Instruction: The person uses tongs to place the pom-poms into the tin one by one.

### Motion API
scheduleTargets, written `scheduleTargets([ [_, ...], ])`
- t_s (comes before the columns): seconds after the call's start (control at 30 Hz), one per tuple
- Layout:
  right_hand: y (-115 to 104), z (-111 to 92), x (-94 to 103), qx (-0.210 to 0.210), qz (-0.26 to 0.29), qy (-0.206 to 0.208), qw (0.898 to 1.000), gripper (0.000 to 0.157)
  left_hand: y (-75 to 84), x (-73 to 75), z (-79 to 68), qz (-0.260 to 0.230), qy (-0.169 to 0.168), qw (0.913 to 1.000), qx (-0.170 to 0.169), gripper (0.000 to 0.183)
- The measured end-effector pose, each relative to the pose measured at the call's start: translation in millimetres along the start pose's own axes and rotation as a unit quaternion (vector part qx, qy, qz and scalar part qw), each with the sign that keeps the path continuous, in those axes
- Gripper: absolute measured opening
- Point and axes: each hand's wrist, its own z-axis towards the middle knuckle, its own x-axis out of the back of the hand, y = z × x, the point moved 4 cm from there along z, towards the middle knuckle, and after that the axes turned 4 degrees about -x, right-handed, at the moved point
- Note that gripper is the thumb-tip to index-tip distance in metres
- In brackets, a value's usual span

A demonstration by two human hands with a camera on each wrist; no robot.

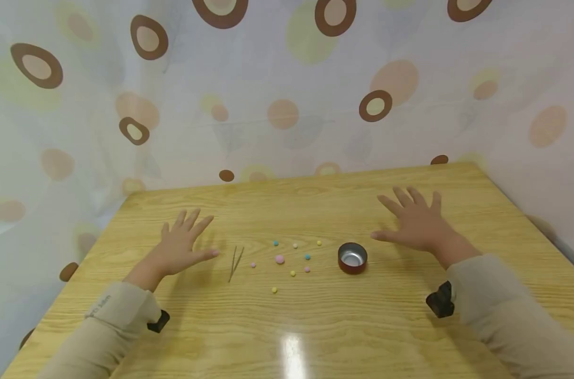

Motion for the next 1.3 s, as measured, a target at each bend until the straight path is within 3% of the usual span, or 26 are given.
scheduleTargets([
  [0.43,-18,-3,-13.4,0.016,0.012,0.01,1.0,0.084,17.6,-9.2,0.1,-0.003,0.003,0.9999,-0.013,0.078],
  [0.83,-37,-8,-24.2,0.04,0.023,0.007,0.999,0.086,26.2,-26.5,-3.4,-0.003,-0.003,0.9999,-0.012,0.08],
  [1.3,-42,-12,-36.3,0.04,0.06,-0.015,0.997,0.085,31.7,-37.7,-4.2,-0.033,-0.017,0.9993,-0.002,0.082],
])
